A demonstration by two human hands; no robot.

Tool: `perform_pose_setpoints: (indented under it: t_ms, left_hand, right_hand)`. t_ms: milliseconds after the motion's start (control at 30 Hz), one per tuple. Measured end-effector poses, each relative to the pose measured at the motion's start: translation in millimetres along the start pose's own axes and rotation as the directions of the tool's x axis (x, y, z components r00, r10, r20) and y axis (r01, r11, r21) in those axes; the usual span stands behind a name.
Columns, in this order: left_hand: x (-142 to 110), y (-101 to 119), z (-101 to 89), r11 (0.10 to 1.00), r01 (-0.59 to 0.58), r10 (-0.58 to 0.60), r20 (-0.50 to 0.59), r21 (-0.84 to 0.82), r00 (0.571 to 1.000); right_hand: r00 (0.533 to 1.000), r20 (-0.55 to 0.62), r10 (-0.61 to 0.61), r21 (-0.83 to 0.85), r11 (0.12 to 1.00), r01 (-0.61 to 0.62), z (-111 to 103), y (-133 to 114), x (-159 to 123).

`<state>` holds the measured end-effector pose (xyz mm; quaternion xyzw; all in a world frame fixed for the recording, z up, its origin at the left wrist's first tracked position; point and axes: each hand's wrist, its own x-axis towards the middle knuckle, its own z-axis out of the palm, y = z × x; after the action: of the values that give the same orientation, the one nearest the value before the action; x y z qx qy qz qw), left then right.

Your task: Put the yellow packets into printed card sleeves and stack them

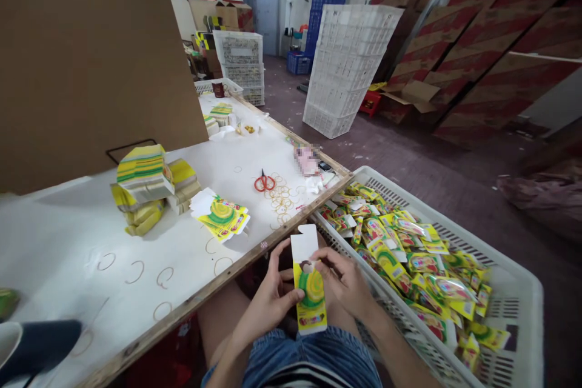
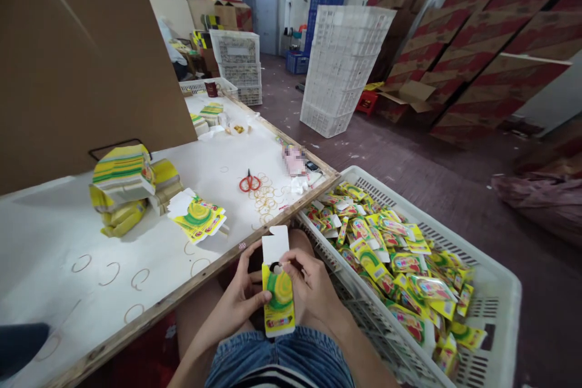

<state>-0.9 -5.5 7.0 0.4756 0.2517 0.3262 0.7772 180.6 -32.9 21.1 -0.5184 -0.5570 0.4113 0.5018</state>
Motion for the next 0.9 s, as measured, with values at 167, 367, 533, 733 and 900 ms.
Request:
perform_pose_setpoints:
  t_ms: [167, 367, 533, 733, 900]
  left_hand:
    - [7, -2, -2.3, 0.998, -0.003, 0.009, -0.081, 0.068, 0.997]
    - [10, -7, -3.3, 0.969, -0.01, 0.053, -0.167, 0.246, 0.985]
    - [10, -4, -1.9, 0.987, -0.023, 0.04, -0.11, 0.157, 0.993]
    - [13, 5, -1.5, 0.999, 0.021, -0.014, -0.165, 0.04, 0.986]
    - [17, -3, 7.0, 0.997, -0.025, 0.036, -0.146, 0.073, 0.989]
  right_hand:
    - [0.998, -0.057, 0.008, 0.062, 0.998, -0.005, -2, 10, 4]
    - [0.99, 0.093, 0.107, 0.022, 0.994, -0.109, -9, 10, 7]
    - [0.994, -0.031, 0.1, -0.205, 0.973, -0.104, 0, 5, 9]
    - [0.993, -0.084, 0.083, -0.17, 0.981, -0.096, 6, 6, 8]
    - [0.985, -0.168, 0.028, -0.036, 0.999, -0.035, 9, 10, 4]
